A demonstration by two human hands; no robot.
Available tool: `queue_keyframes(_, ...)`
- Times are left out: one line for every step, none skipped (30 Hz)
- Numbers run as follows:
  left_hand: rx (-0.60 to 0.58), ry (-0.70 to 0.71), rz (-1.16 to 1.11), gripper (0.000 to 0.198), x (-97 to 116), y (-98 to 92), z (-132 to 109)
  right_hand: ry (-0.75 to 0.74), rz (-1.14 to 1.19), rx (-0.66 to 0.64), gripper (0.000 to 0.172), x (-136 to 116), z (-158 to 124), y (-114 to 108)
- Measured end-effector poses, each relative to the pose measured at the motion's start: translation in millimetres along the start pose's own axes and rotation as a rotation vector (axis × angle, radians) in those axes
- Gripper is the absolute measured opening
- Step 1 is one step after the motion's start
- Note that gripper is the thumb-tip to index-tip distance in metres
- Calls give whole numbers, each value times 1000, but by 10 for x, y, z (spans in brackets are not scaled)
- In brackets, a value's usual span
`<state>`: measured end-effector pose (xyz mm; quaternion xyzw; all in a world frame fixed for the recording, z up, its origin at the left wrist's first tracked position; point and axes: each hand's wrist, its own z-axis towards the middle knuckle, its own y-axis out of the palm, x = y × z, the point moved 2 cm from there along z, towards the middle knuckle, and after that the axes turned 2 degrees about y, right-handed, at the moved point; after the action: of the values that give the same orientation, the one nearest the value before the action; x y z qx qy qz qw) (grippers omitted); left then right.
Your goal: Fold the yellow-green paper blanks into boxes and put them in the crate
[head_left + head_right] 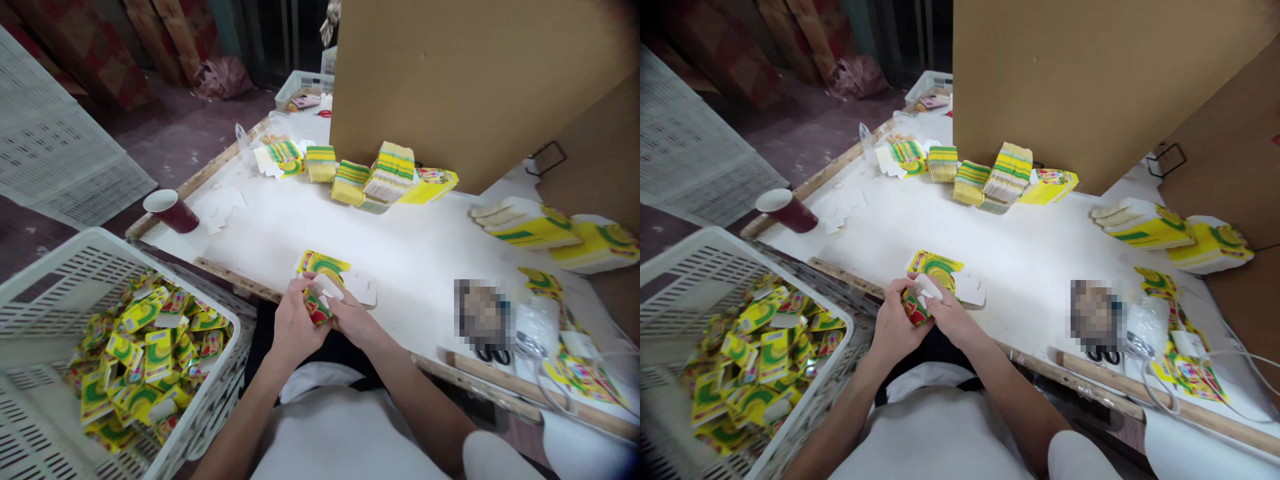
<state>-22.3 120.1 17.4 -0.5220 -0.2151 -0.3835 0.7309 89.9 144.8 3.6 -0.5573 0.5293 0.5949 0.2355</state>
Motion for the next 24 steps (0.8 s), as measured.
queue_keyframes(-7, -32, -42, 55, -2, 0, 6, -16, -1, 0, 40, -16, -3, 1)
queue_keyframes(1, -77, -102, 55, -6, -6, 17, -31, -7, 2, 41, -37, -8, 2)
queue_keyframes(29, -136, -184, 56, -12, -18, 34, -45, -23, 0, 43, -61, -16, 4)
queue_keyframes(75, -208, -285, 57, -22, -36, 55, -59, -47, -10, 45, -82, -29, 6)
queue_keyframes(139, -290, -401, 59, -36, -58, 80, -72, -76, -31, 48, -97, -46, 10)
queue_keyframes(215, -377, -525, 59, -52, -83, 108, -84, -112, -60, 51, -103, -67, 15)
queue_keyframes(291, -464, -650, 58, -70, -106, 135, -91, -158, -93, 54, -98, -93, 21)
queue_keyframes(359, -542, -766, 56, -86, -126, 162, -89, -210, -124, 60, -82, -121, 29)
queue_keyframes(415, -600, -866, 53, -99, -142, 187, -80, -262, -147, 67, -59, -149, 39)
queue_keyframes(460, -639, -945, 49, -109, -153, 209, -66, -309, -166, 76, -35, -176, 52)
queue_keyframes(491, -659, -1001, 46, -116, -158, 225, -58, -347, -176, 79, -16, -198, 68)
queue_keyframes(513, -670, -1033, 44, -123, -156, 235, -62, -377, -176, 77, -6, -214, 85)
queue_keyframes(535, -674, -1042, 44, -131, -149, 237, -80, -398, -163, 68, -11, -222, 101)
queue_keyframes(559, -677, -1035, 45, -142, -136, 232, -109, -420, -137, 56, -29, -222, 113)
queue_keyframes(578, -678, -1017, 46, -156, -119, 221, -143, -450, -99, 47, -58, -214, 117)
queue_keyframes(593, -676, -984, 49, -172, -104, 208, -179, -488, -54, 41, -96, -201, 113)
queue_keyframes(604, -664, -931, 52, -189, -94, 193, -212, -528, -11, 38, -138, -185, 101)
queue_keyframes(609, -634, -849, 58, -204, -96, 179, -243, -563, 22, 36, -183, -168, 83)
queue_keyframes(613, -586, -730, 65, -213, -113, 168, -271, -582, 48, 34, -226, -151, 57)
queue_keyframes(621, -517, -577, 74, -213, -146, 161, -294, -587, 71, 32, -267, -137, 26)
queue_keyframes(616, -434, -398, 82, -200, -191, 157, -305, -579, 98, 29, -303, -124, -11)
queue_keyframes(595, -342, -214, 87, -176, -240, 158, -301, -562, 127, 27, -333, -114, -50)
queue_keyframes(549, -243, -48, 88, -142, -285, 163, -285, -539, 157, 25, -356, -104, -88)
queue_keyframes(468, -147, 80, 84, -105, -318, 170, -261, -509, 187, 23, -373, -96, -124)
